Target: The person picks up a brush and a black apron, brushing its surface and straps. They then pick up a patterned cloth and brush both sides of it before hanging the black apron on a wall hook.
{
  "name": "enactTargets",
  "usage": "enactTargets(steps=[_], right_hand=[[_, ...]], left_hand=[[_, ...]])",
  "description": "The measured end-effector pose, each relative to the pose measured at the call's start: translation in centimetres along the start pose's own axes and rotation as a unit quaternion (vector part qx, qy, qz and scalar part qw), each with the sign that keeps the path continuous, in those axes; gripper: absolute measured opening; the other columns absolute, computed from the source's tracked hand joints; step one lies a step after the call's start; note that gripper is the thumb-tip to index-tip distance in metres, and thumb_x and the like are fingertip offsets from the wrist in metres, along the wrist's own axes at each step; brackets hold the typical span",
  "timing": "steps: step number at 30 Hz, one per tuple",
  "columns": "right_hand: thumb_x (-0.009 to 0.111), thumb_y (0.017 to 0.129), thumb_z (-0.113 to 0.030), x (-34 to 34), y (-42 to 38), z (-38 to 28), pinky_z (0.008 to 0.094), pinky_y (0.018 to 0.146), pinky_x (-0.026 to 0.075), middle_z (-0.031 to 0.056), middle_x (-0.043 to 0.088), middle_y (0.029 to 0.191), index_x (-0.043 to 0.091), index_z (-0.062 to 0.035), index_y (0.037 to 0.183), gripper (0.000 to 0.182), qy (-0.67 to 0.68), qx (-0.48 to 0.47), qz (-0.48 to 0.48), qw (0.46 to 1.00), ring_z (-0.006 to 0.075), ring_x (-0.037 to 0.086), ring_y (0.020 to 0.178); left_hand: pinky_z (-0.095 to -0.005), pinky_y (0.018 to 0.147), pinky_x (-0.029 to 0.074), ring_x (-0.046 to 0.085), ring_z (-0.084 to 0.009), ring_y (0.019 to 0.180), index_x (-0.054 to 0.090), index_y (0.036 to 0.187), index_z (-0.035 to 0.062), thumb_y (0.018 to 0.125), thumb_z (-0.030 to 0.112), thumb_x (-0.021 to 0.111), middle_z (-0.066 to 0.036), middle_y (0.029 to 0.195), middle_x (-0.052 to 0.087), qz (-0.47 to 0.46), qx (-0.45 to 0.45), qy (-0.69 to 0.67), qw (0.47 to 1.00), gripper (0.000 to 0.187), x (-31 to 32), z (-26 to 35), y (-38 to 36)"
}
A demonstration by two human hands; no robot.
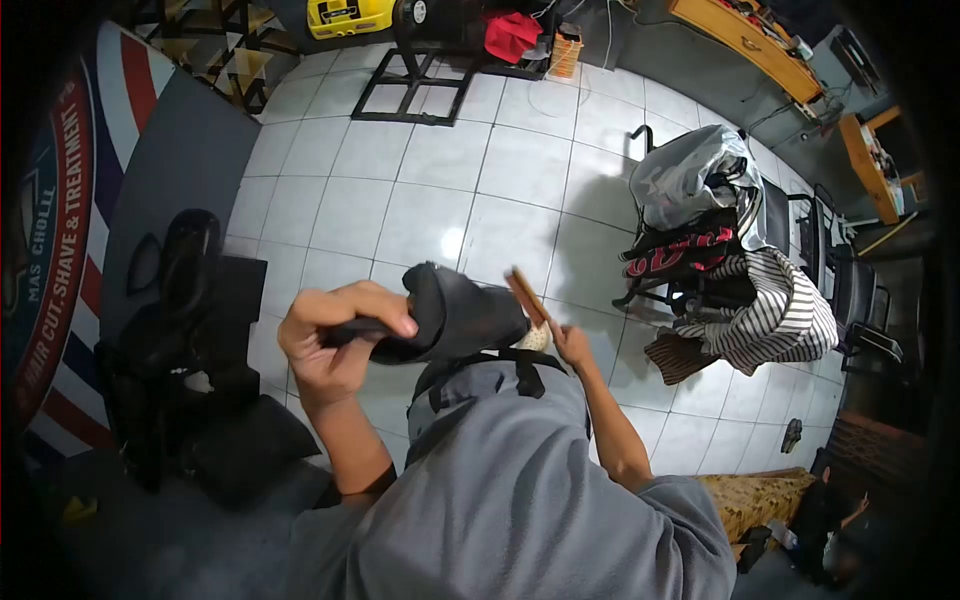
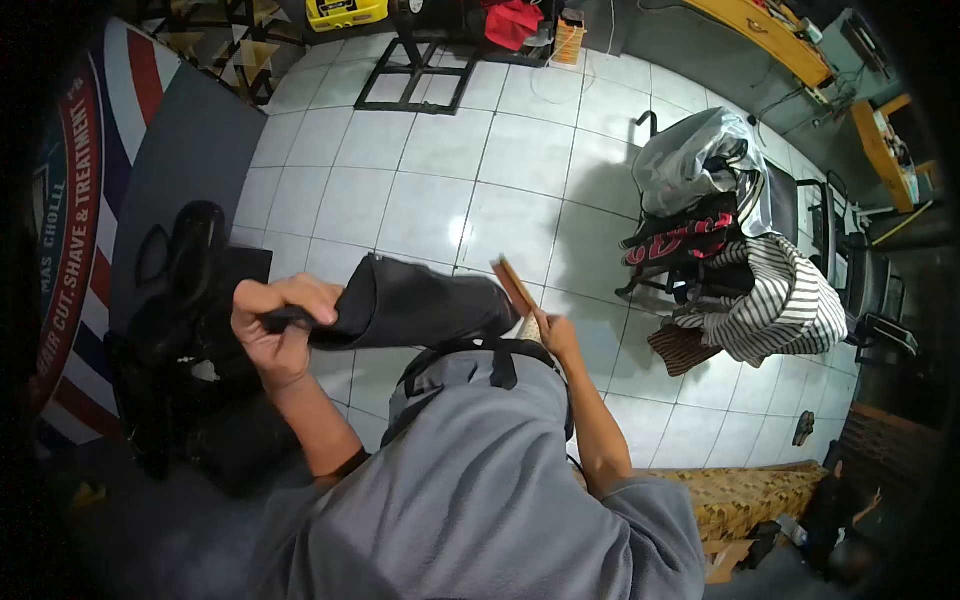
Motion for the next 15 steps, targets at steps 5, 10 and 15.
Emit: enactTargets(steps=[5,10,15], right_hand=[[0.038,0.098,-0.041,-9.3,-5.7,-17.7,0.027,0.044,0.034,-0.0038,0.042,0.057,0.05,-0.0055,0.072,0.045,0.521,-0.074,-0.184,0.83,0.0087,0.038,0.047],[0.043,0.097,-0.037,-14.4,-8.7,-26.5,0.0305,0.053,0.04,0.0053,0.048,0.056,0.052,-0.0005,0.075,0.043,0.316,-0.275,-0.105,0.902,0.0165,0.045,0.051],[0.042,0.095,-0.041,-6.3,-0.5,-17.4,0.043,0.065,0.046,0.0218,0.061,0.075,0.064,-0.001,0.089,0.046,0.027,-0.185,-0.015,0.982,0.0372,0.057,0.066]], left_hand=[[-0.0337,0.072,0.052,0.063,-0.0238,0.074,0.039,0.085,0.0012,0.081,-0.012,0.057,-0.022,0.078,0.063,-0.016,-0.02,0.073,0.997,0.023,0.9,-1.5,1.0],[-0.033,0.071,0.051,0.063,-0.0225,0.072,0.037,0.086,0.0016,0.08,-0.013,0.056,-0.021,0.078,0.063,-0.025,0.007,0.092,0.995,0.025,1.2,-0.8,2.3],[-0.0343,0.067,0.051,0.059,-0.0205,0.064,0.036,0.086,0.0032,0.078,-0.015,0.048,-0.02,0.076,0.062,0.006,0.091,-0.006,0.996,0.023,-0.2,1.0,2.6]])
Point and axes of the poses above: each hand's wrist, its own y-axis towards the middle knuckle, its own x-axis out of the palm, z = x × y, the point moved 9 cm from there along y, towards the middle knuckle
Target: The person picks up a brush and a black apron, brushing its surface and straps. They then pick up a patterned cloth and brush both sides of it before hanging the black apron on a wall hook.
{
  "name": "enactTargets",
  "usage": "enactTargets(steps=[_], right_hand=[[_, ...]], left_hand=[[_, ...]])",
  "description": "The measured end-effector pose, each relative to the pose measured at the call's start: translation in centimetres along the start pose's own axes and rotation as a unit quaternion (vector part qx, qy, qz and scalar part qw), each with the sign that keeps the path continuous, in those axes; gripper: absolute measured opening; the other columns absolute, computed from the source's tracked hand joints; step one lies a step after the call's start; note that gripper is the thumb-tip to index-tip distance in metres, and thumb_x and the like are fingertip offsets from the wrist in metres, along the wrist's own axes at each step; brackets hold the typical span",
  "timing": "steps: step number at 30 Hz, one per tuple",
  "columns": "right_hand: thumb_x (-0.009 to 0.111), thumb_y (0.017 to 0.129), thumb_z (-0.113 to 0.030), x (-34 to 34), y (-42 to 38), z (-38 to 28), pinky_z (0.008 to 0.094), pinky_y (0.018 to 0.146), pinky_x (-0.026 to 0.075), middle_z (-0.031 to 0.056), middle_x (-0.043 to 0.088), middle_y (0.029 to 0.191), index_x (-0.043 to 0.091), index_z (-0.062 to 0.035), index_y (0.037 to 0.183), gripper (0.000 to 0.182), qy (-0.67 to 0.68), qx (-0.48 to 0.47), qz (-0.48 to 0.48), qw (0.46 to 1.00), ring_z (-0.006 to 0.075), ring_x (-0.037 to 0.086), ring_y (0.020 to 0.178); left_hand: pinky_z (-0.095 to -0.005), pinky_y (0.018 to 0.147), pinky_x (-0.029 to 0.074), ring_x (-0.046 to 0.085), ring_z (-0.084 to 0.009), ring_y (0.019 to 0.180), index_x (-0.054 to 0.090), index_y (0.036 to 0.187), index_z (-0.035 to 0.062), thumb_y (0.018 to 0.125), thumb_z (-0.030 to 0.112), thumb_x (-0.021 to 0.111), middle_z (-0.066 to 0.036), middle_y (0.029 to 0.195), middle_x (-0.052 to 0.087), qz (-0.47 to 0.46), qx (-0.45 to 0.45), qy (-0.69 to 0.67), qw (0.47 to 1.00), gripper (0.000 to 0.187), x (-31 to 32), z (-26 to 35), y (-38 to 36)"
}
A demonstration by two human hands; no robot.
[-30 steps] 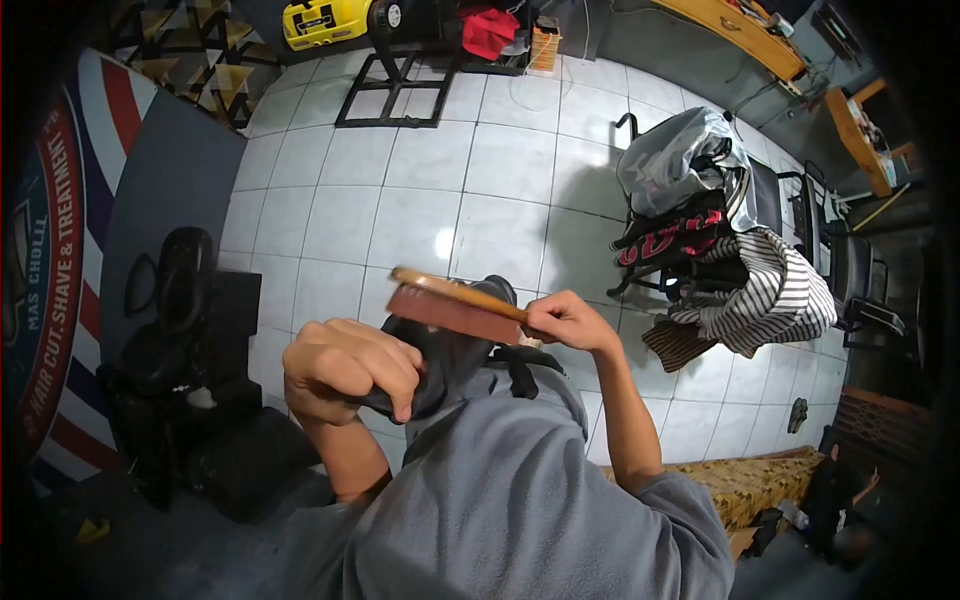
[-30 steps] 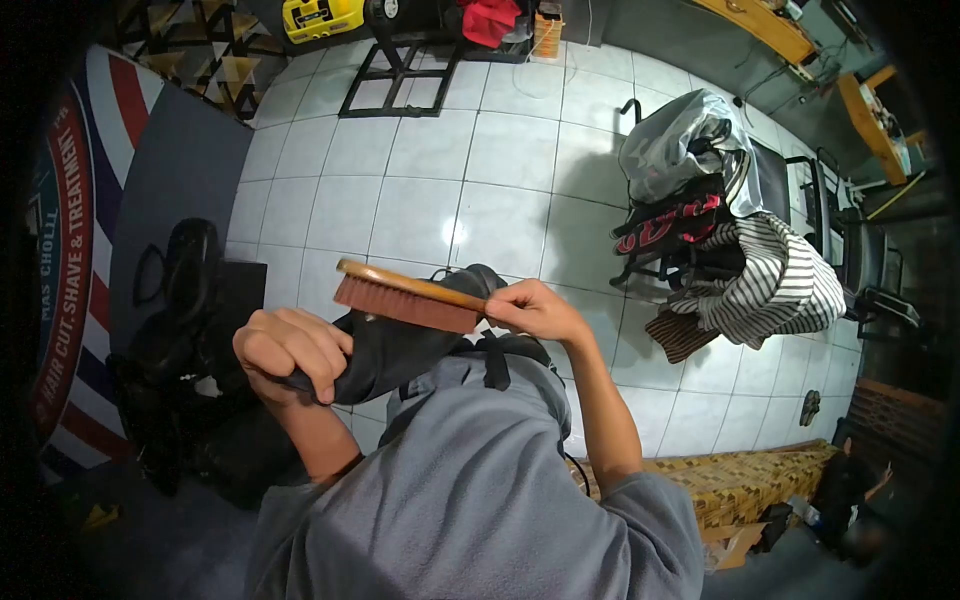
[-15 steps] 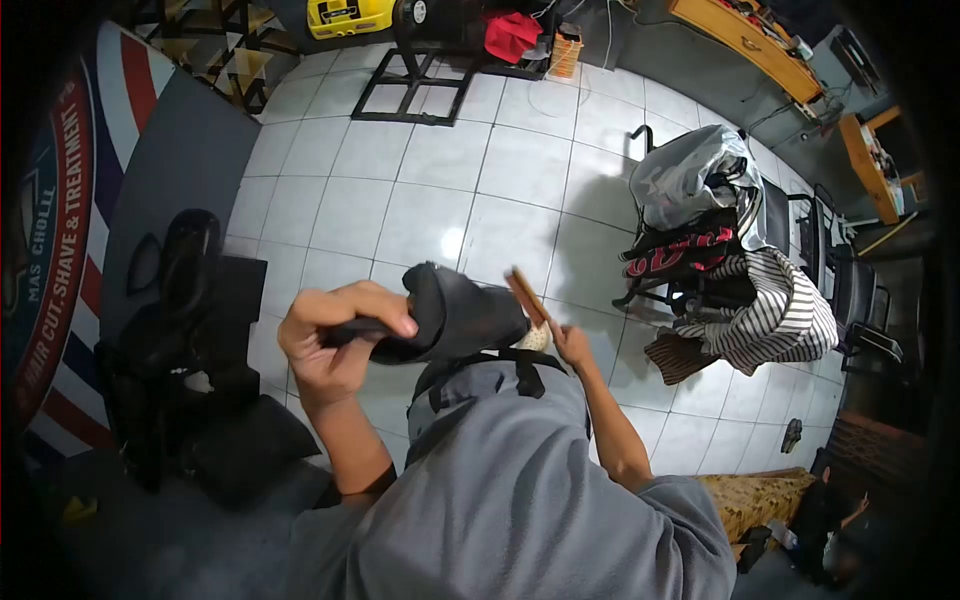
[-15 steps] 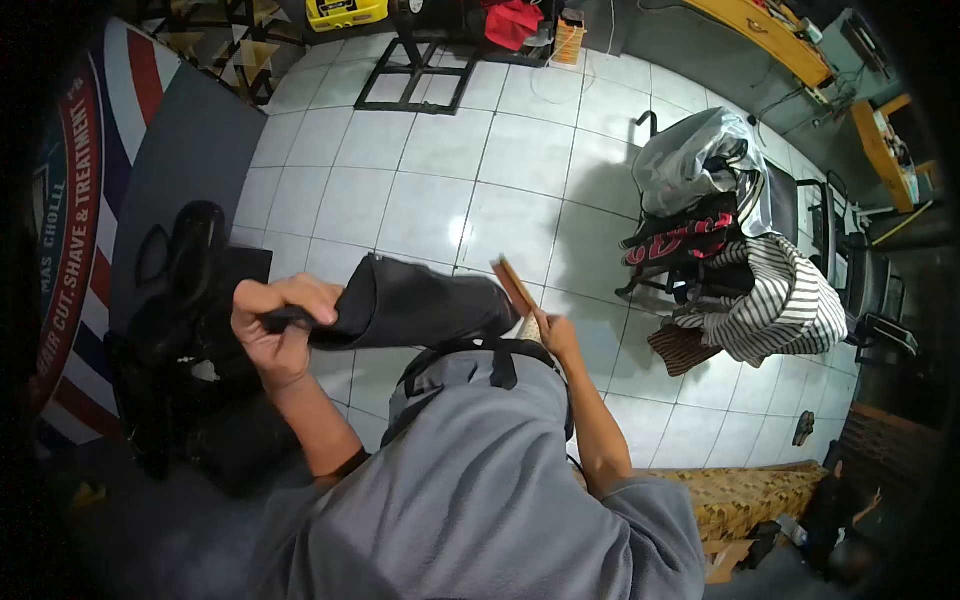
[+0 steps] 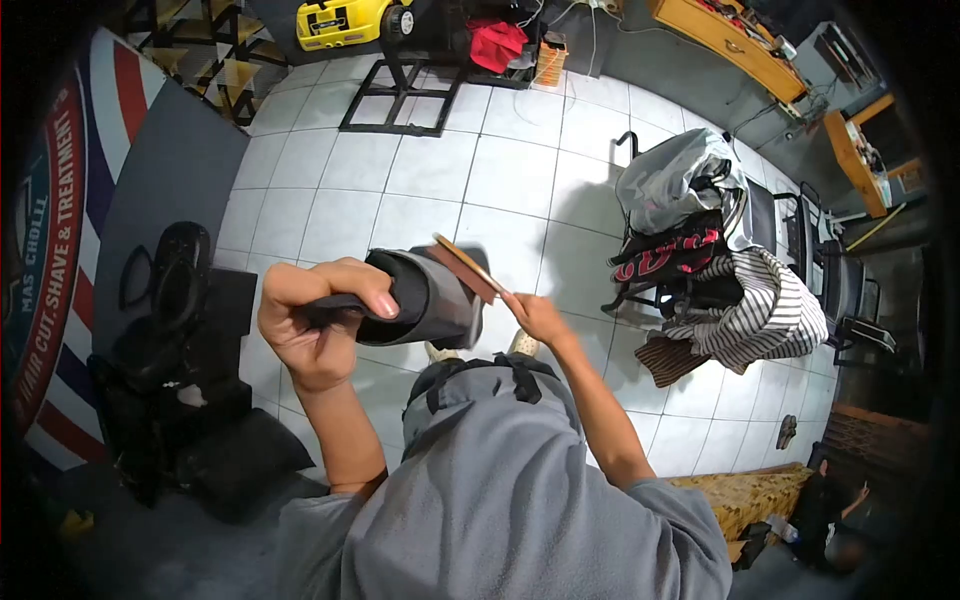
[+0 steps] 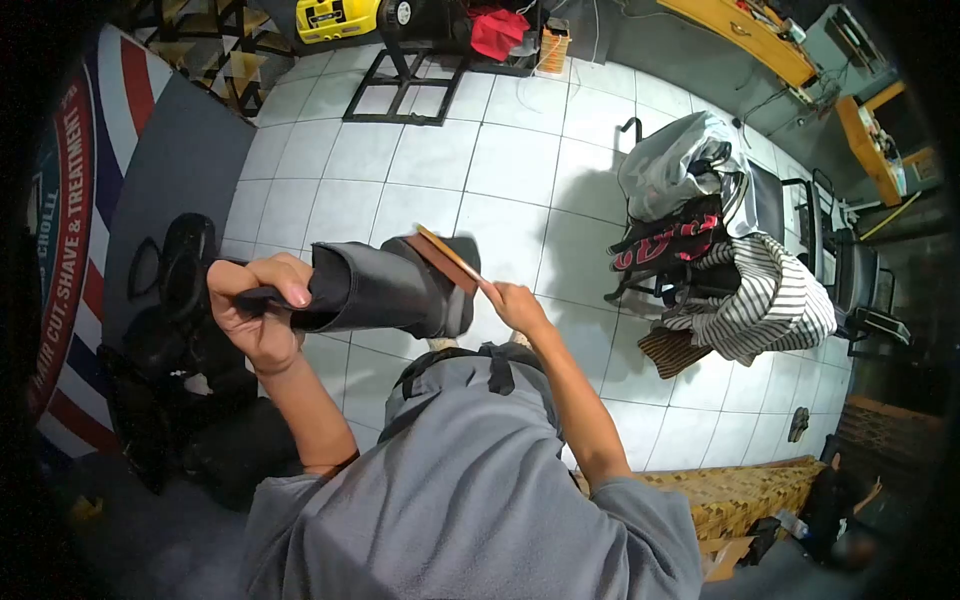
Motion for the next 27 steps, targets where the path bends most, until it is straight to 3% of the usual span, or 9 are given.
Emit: enactTargets(steps=[4,6,9,11,13,19,23,25,27], right_hand=[[0.038,0.089,-0.054,11.2,-2.8,16.4,0.044,0.085,0.047,0.021,0.064,0.101,0.067,-0.0062,0.099,0.057,-0.203,0.164,-0.195,0.945,0.0367,0.061,0.096],[0.043,0.085,-0.057,11.2,-6.0,15.8,0.0415,0.089,0.046,0.0181,0.06,0.115,0.065,-0.0051,0.106,0.06,-0.228,0.209,-0.285,0.907,0.0325,0.058,0.106],[0.041,0.087,-0.058,10.4,-4.1,15.6,0.0415,0.073,0.048,0.0205,0.065,0.092,0.064,0.0002,0.093,0.063,-0.132,0.181,-0.16,0.962,0.0335,0.063,0.082],[0.039,0.089,-0.059,7.6,-1.4,12.1,0.0402,0.06,0.047,0.017,0.065,0.075,0.063,0.0014,0.083,0.066,-0.008,0.154,-0.067,0.986,0.03,0.062,0.064],[0.038,0.095,-0.05,2.9,-1.9,1.2,0.0236,0.045,0.031,-0.0032,0.037,0.054,0.048,-0.0051,0.07,0.053,0.339,0.157,-0.092,0.923,0.0063,0.036,0.051],[0.035,0.1,-0.037,-4.6,-3.9,-16.1,0.023,0.047,0.029,-0.006,0.033,0.061,0.045,-0.0038,0.075,0.043,0.505,-0.112,-0.149,0.843,0.0064,0.032,0.053],[0.035,0.099,-0.04,0.4,-0.3,-8.2,0.0275,0.053,0.039,0.0007,0.043,0.06,0.048,-0.0016,0.07,0.05,0.246,-0.083,-0.09,0.962,0.0097,0.042,0.057],[0.035,0.097,-0.046,5.8,-0.5,1.1,0.0332,0.057,0.043,0.0077,0.052,0.06,0.056,0.0015,0.076,0.056,0.154,0.095,-0.17,0.969,0.0171,0.052,0.058],[0.037,0.094,-0.05,13.1,-0.3,13.4,0.0384,0.062,0.048,0.0138,0.064,0.076,0.063,-0.0072,0.102,0.051,-0.131,0.007,-0.181,0.975,0.0287,0.063,0.071]], left_hand=[[-0.0313,0.067,0.051,0.06,-0.0196,0.067,0.038,0.086,0.0028,0.082,-0.009,0.055,-0.019,0.078,0.063,0.047,0.009,0.047,0.998,0.022,-1.0,0.7,-0.1],[-0.0287,0.067,0.051,0.061,-0.0186,0.069,0.039,0.087,0.0025,0.084,-0.005,0.058,-0.017,0.079,0.064,0.067,0.001,0.12,0.99,0.021,-1.3,0.9,-0.4],[-0.0232,0.069,0.049,0.062,-0.0146,0.073,0.042,0.088,0.0012,0.086,0.0,0.061,-0.017,0.083,0.066,0.08,-0.039,0.181,0.979,0.019,-1.4,0.8,-0.7],[-0.0218,0.071,0.048,0.062,-0.013,0.074,0.043,0.087,0.0011,0.086,0.0,0.061,-0.017,0.085,0.067,0.074,-0.067,0.203,0.974,0.018,-1.1,0.3,-0.8],[-0.0219,0.071,0.048,0.062,-0.0131,0.074,0.043,0.087,0.0011,0.086,0.0,0.061,-0.017,0.086,0.067,0.06,-0.077,0.215,0.972,0.018,-0.7,-0.1,-1.0],[-0.0228,0.071,0.048,0.061,-0.0143,0.074,0.043,0.087,0.0009,0.085,-0.001,0.061,-0.018,0.086,0.066,0.049,-0.057,0.239,0.968,0.019,-0.2,0.8,-0.6],[-0.0234,0.071,0.049,0.062,-0.0154,0.073,0.041,0.088,0.0003,0.085,-0.003,0.06,-0.018,0.084,0.066,0.081,-0.008,0.226,0.971,0.019,-1.2,2.3,-0.6],[-0.0239,0.071,0.05,0.062,-0.016,0.073,0.041,0.09,0.0,0.085,-0.004,0.059,-0.018,0.083,0.065,0.096,-0.006,0.22,0.971,0.02,-1.8,2.6,-0.9],[-0.0241,0.071,0.05,0.062,-0.0161,0.073,0.041,0.09,-0.0001,0.085,-0.004,0.06,-0.019,0.085,0.065,0.095,-0.005,0.217,0.972,0.02,-1.7,2.6,-1.0]])
Point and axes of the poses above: each hand's wrist, its own y-axis towards the middle knuckle, its own x-axis out of the palm, z = x × y, the point moved 9 cm from there along y, towards the middle knuckle
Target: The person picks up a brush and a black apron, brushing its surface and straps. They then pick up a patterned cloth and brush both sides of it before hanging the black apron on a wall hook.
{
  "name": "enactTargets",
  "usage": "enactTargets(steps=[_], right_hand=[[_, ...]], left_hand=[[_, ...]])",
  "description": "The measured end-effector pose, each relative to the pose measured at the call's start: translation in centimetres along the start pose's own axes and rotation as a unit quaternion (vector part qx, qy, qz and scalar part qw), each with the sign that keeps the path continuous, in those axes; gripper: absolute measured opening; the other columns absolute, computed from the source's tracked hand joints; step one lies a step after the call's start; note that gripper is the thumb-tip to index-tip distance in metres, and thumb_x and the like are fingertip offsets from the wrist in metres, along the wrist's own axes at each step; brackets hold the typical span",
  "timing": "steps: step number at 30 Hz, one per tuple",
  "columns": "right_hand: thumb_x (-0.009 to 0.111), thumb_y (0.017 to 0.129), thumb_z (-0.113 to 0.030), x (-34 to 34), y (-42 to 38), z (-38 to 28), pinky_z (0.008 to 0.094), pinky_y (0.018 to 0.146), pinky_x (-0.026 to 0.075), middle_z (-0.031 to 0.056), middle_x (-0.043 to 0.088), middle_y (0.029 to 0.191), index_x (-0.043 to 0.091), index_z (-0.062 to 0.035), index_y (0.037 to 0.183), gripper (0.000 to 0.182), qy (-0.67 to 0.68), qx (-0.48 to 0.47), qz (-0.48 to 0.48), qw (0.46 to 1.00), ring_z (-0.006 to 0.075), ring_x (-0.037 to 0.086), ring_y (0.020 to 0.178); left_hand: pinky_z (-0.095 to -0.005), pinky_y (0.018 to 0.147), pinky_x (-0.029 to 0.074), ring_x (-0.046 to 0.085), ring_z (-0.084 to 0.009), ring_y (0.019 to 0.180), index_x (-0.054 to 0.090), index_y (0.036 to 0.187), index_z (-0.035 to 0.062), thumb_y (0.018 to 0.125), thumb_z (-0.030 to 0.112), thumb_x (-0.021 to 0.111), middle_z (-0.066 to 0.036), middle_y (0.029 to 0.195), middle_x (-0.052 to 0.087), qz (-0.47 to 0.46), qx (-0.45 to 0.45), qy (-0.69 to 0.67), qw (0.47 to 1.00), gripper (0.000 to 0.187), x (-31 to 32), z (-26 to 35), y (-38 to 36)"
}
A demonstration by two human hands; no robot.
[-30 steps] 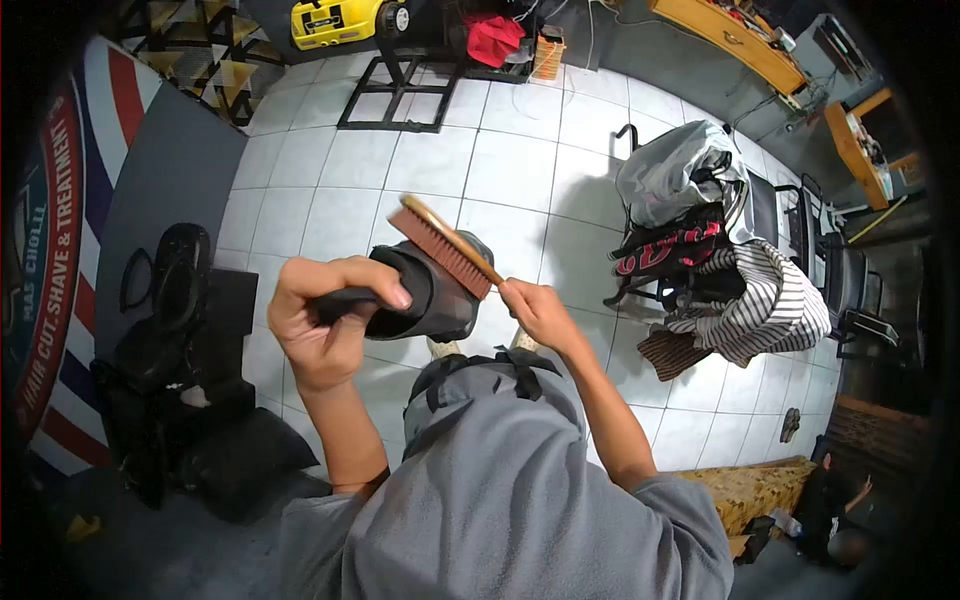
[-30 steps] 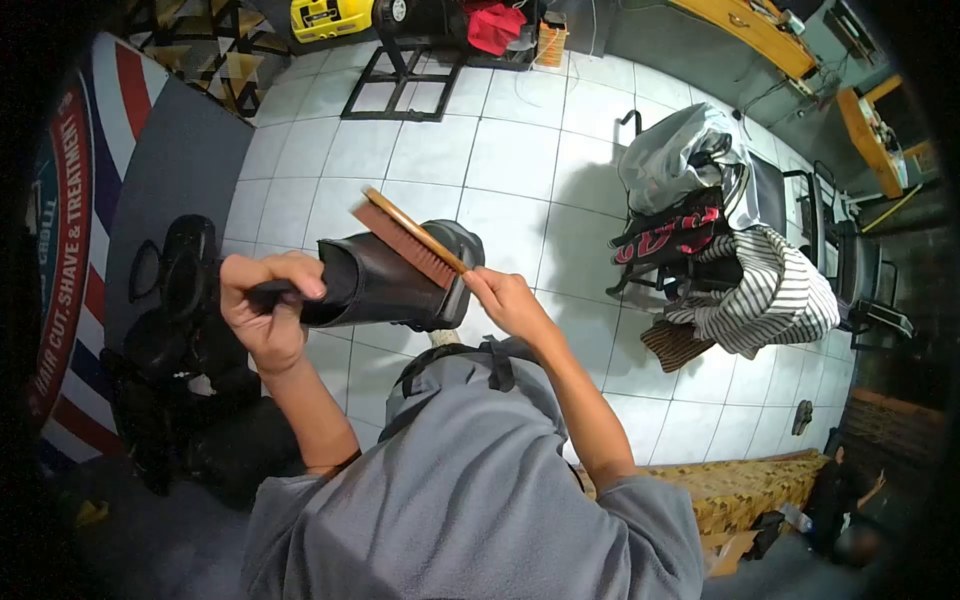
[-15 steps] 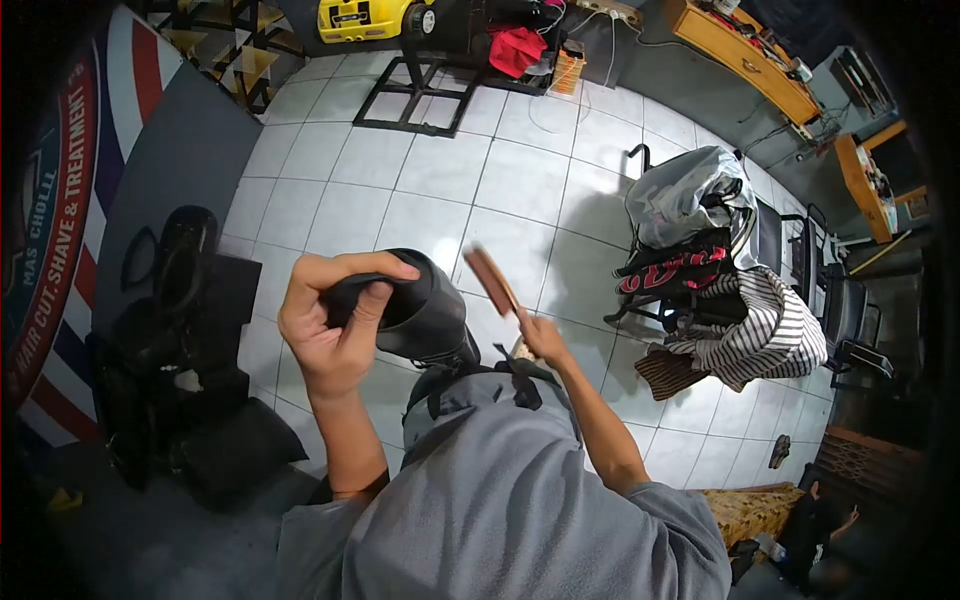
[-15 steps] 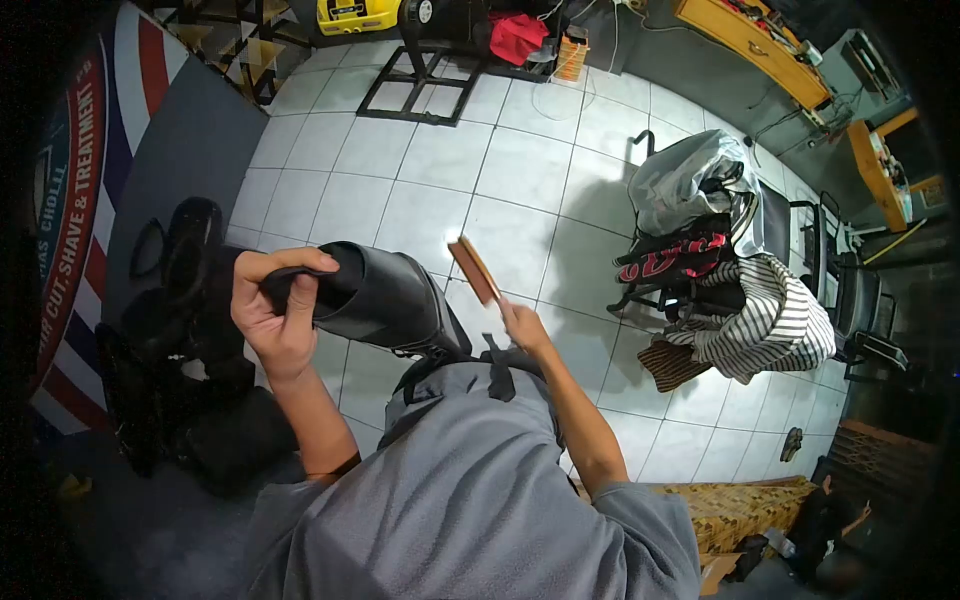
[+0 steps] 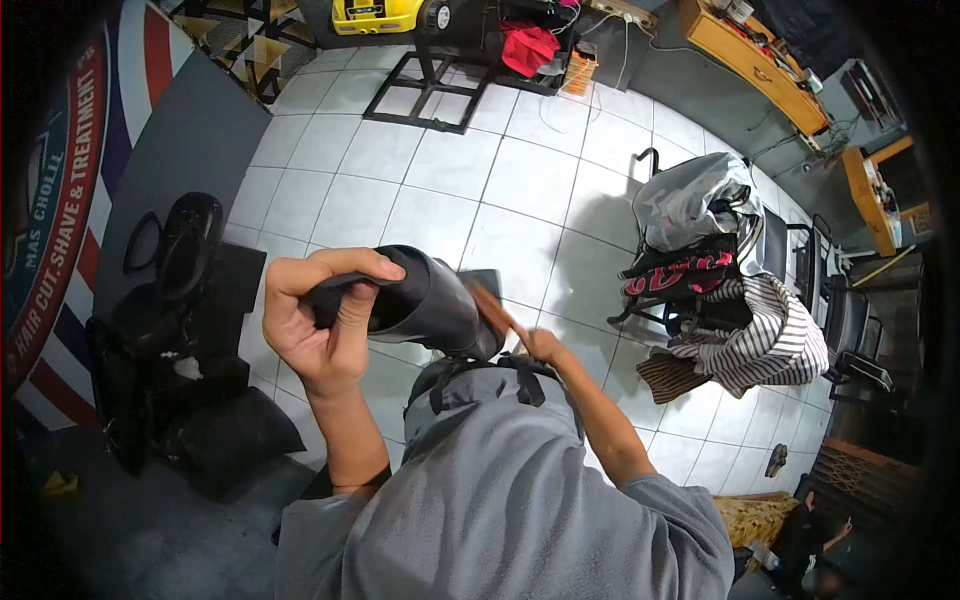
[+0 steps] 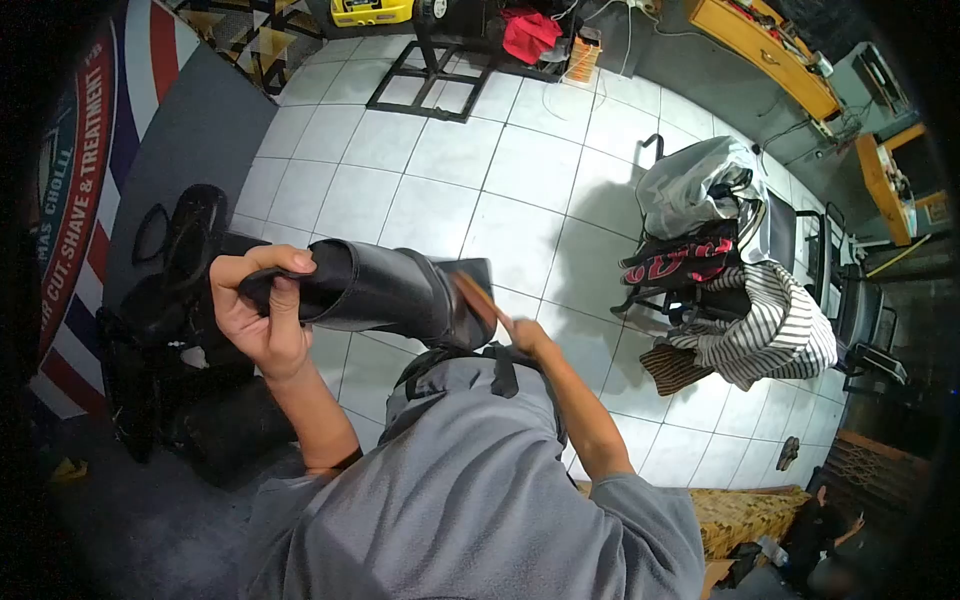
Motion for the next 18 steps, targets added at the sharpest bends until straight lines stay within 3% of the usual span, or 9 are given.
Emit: enactTargets(steps=[1,2,3,8,9,10,12,15,18], right_hand=[[0.039,0.086,-0.062,0.3,-2.5,-1.5,0.0444,0.083,0.046,0.0243,0.064,0.097,0.064,-0.001,0.103,0.068,-0.114,-0.013,-0.102,0.988,0.0382,0.061,0.095],[0.043,0.081,-0.065,2.1,-4.0,2.5,0.0411,0.091,0.044,0.0216,0.061,0.111,0.063,-0.0034,0.108,0.07,-0.014,0.167,-0.12,0.979,0.035,0.058,0.107],[0.043,0.082,-0.065,5.5,-3.6,6.5,0.0392,0.093,0.043,0.018,0.058,0.119,0.062,-0.004,0.113,0.071,-0.042,0.204,-0.164,0.964,0.0333,0.054,0.113],[0.036,0.089,-0.059,-4.7,-2.9,-2.5,0.0425,0.075,0.048,0.0237,0.065,0.086,0.065,0.0042,0.091,0.069,0.109,0.125,-0.003,0.986,0.0332,0.065,0.082],[0.036,0.092,-0.057,-8.7,-3.9,-7.0,0.0379,0.056,0.046,0.0142,0.059,0.062,0.06,0.002,0.072,0.067,0.232,0.065,0.065,0.968,0.023,0.057,0.055],[0.037,0.093,-0.056,-9.7,-4.2,-9.9,0.0264,0.043,0.036,0.0006,0.043,0.054,0.05,-0.0045,0.067,0.06,0.408,0.06,0.018,0.911,0.0099,0.04,0.046],[0.036,0.097,-0.046,-15.2,-8.0,-19.8,0.0195,0.041,0.019,-0.0082,0.028,0.058,0.041,-0.0108,0.074,0.042,0.619,-0.06,-0.056,0.781,0.0032,0.023,0.047],[0.038,0.098,-0.044,-19.5,-11.0,-25.8,0.0202,0.045,0.024,-0.0064,0.029,0.061,0.043,-0.0106,0.075,0.041,0.602,-0.184,-0.039,0.776,0.0049,0.027,0.053],[0.04,0.097,-0.044,-18.2,-8.4,-23.4,0.0266,0.049,0.036,0.0011,0.048,0.061,0.055,-0.0044,0.077,0.046,0.495,-0.158,0.004,0.854,0.0133,0.044,0.052]], left_hand=[[-0.0242,0.071,0.05,0.062,-0.0162,0.074,0.041,0.089,-0.0001,0.084,-0.004,0.06,-0.019,0.085,0.065,0.001,0.002,-0.002,1.0,0.02,0.0,0.0,0.0],[-0.0246,0.071,0.05,0.062,-0.0163,0.074,0.042,0.09,-0.0003,0.084,-0.004,0.06,-0.019,0.086,0.064,0.003,-0.001,-0.001,1.0,0.02,0.0,0.0,0.0],[-0.0249,0.071,0.05,0.061,-0.0165,0.074,0.043,0.09,-0.0005,0.084,-0.004,0.061,-0.018,0.086,0.064,0.005,-0.002,-0.001,1.0,0.019,-0.1,-0.1,-0.1],[-0.0271,0.064,0.048,0.061,-0.019,0.071,0.054,0.089,0.0008,0.078,-0.004,0.067,-0.013,0.081,0.062,-0.009,0.0,0.084,0.996,0.018,0.5,-1.1,0.0],[-0.0272,0.063,0.048,0.061,-0.0198,0.07,0.055,0.088,0.0005,0.077,-0.003,0.068,-0.013,0.08,0.062,-0.028,-0.01,0.125,0.992,0.017,0.9,-1.1,-0.1],[-0.0272,0.062,0.048,0.061,-0.0206,0.068,0.055,0.087,0.0003,0.077,-0.002,0.069,-0.013,0.079,0.062,-0.047,-0.022,0.166,0.985,0.017,1.5,-1.0,-0.1],[-0.0279,0.057,0.049,0.062,-0.0226,0.063,0.059,0.084,0.0001,0.075,0.003,0.072,-0.012,0.074,0.062,-0.07,-0.052,0.237,0.968,0.016,2.2,-1.0,-0.4],[-0.0277,0.056,0.049,0.062,-0.0215,0.06,0.059,0.084,0.0008,0.075,0.006,0.074,-0.01,0.073,0.063,-0.068,-0.093,0.254,0.96,0.018,1.8,-1.1,-0.9],[-0.0258,0.055,0.047,0.06,-0.0177,0.058,0.059,0.085,0.0006,0.076,0.009,0.074,-0.009,0.07,0.062,-0.015,-0.068,0.271,0.96,0.02,0.1,-0.3,-0.6]])
Point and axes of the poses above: each hand's wrist, its own y-axis towards the middle knuckle, its own x-axis out of the palm, z = x × y, the point moved 9 cm from there along y, towards the middle knuckle
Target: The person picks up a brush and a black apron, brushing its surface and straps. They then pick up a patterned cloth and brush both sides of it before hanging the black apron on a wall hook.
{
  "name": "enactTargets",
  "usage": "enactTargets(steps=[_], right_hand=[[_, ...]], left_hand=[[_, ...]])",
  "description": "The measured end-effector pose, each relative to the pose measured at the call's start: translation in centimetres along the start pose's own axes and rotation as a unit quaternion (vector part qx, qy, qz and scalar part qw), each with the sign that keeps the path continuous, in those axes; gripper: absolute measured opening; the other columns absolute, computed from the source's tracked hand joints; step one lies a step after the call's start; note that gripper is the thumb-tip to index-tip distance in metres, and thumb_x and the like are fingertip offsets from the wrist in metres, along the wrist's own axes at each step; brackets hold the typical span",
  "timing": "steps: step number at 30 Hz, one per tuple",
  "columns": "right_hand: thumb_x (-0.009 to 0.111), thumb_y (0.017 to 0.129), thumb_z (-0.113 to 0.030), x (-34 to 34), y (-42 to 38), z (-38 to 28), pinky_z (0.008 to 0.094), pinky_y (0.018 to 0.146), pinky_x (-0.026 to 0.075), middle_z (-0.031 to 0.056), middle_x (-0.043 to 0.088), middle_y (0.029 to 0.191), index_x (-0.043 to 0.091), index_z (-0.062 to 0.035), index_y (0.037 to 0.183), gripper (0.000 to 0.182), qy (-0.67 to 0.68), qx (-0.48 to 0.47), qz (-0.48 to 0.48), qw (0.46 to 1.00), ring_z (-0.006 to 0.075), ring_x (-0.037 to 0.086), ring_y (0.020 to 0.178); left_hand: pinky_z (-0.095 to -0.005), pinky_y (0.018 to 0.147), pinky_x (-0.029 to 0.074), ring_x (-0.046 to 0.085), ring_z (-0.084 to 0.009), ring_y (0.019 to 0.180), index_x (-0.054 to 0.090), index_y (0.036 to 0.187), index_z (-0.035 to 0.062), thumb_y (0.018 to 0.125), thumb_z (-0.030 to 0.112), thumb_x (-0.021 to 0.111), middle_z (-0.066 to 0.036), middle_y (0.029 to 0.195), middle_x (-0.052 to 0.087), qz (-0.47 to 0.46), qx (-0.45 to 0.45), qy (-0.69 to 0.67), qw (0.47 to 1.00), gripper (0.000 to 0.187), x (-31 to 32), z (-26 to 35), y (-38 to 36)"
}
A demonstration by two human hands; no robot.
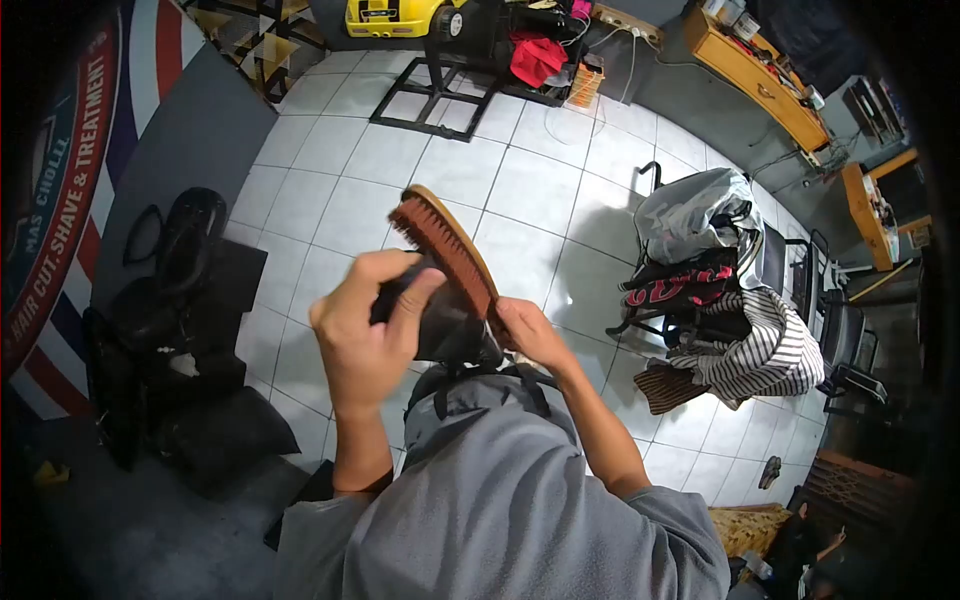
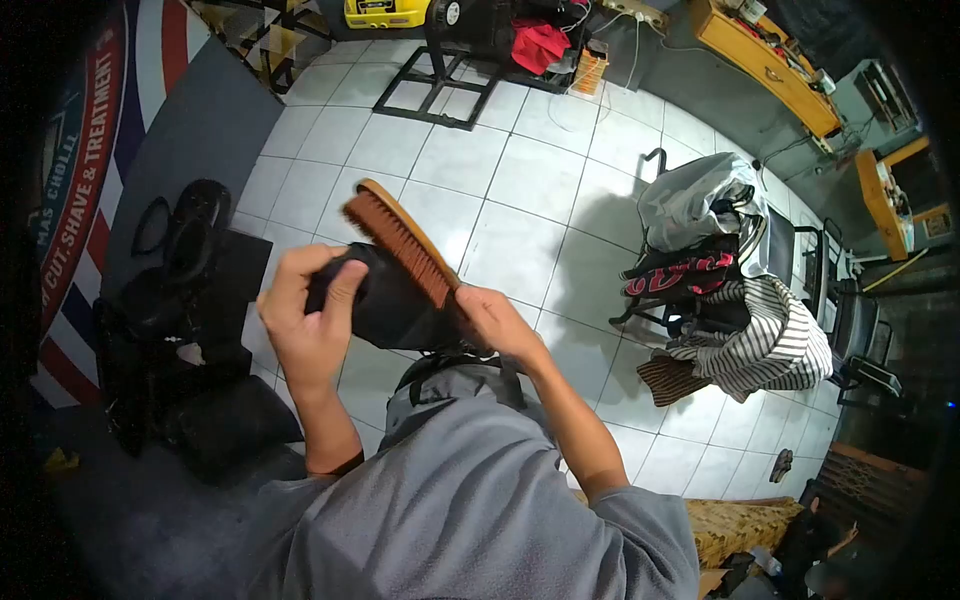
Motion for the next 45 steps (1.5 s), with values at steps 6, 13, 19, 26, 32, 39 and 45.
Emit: enactTargets(steps=[6,13,19,26,32,39,45], right_hand=[[0.043,0.087,-0.06,-10.7,-0.2,22.6,0.043,0.083,0.047,0.0201,0.063,0.106,0.068,-0.0078,0.1,0.06,-0.513,0.279,0.009,0.812,0.0347,0.062,0.097],[0.045,0.087,-0.052,-10.5,-5.0,27.3,0.0422,0.082,0.048,0.0205,0.064,0.102,0.067,-0.0042,0.097,0.054,-0.511,0.361,0.056,0.778,0.0342,0.062,0.097],[0.042,0.094,-0.052,0.1,0.3,4.8,0.0208,0.039,0.019,-0.0058,0.032,0.055,0.046,-0.0082,0.074,0.048,0.154,0.12,0.098,0.976,0.0042,0.026,0.045],[0.044,0.092,-0.055,0.7,2.4,4.9,0.0233,0.04,0.028,-0.0025,0.041,0.054,0.048,-0.0065,0.064,0.056,-0.01,0.098,0.141,0.985,0.0069,0.036,0.045],[0.047,0.083,-0.061,-6.2,-0.5,33.2,0.0433,0.083,0.049,0.0227,0.064,0.1,0.068,-0.0051,0.097,0.061,-0.535,0.36,0.089,0.759,0.0367,0.061,0.099],[0.044,0.088,-0.056,-3.9,1.3,26.2,0.0473,0.075,0.048,0.0227,0.066,0.087,0.067,-0.0013,0.091,0.059,-0.468,0.284,0.166,0.82,0.0392,0.064,0.083],[0.039,0.096,-0.047,4.5,1.3,1.3,0.0199,0.04,0.02,-0.008,0.029,0.055,0.042,-0.0094,0.072,0.045,0.149,0.049,0.17,0.973,0.0035,0.023,0.046]], left_hand=[[-0.0205,0.056,0.044,0.054,-0.0088,0.06,0.057,0.086,-0.0002,0.08,0.007,0.071,-0.005,0.072,0.062,0.086,0.001,-0.113,0.99,0.017,-2.8,-2.2,-0.3],[-0.0337,0.057,0.045,0.058,-0.0274,0.064,0.054,0.084,0.0014,0.08,0.004,0.067,-0.012,0.073,0.058,-0.07,0.046,0.013,0.996,0.013,-1.1,-1.6,0.6],[-0.0297,0.052,0.045,0.061,-0.022,0.059,0.053,0.085,0.003,0.081,0.003,0.065,-0.009,0.07,0.06,-0.124,-0.009,-0.09,0.988,0.012,0.7,-4.4,0.6],[-0.0226,0.053,0.044,0.056,-0.0117,0.058,0.057,0.086,0.0017,0.082,0.001,0.065,-0.006,0.071,0.061,-0.13,0.008,-0.212,0.969,0.009,-1.0,-7.2,2.4],[-0.0192,0.056,0.044,0.056,-0.0085,0.061,0.059,0.087,0.0002,0.081,-0.004,0.064,-0.005,0.075,0.063,-0.079,0.029,-0.246,0.966,0.009,-3.5,-7.6,3.4],[-0.026,0.05,0.043,0.056,-0.0153,0.055,0.061,0.091,0.0029,0.084,-0.002,0.059,-0.009,0.07,0.061,-0.213,0.073,-0.121,0.967,0.009,-2.1,-7.1,2.5],[-0.0238,0.051,0.041,0.055,-0.0119,0.056,0.063,0.094,0.0029,0.086,-0.001,0.057,-0.008,0.07,0.061,-0.224,-0.06,-0.178,0.956,0.011,0.0,-9.0,1.7]])
Point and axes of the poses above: each hand's wrist, its own y-axis towards the middle knuckle, its own x-axis out of the palm, z = x × y, the point moved 9 cm from there along y, towards the middle knuckle
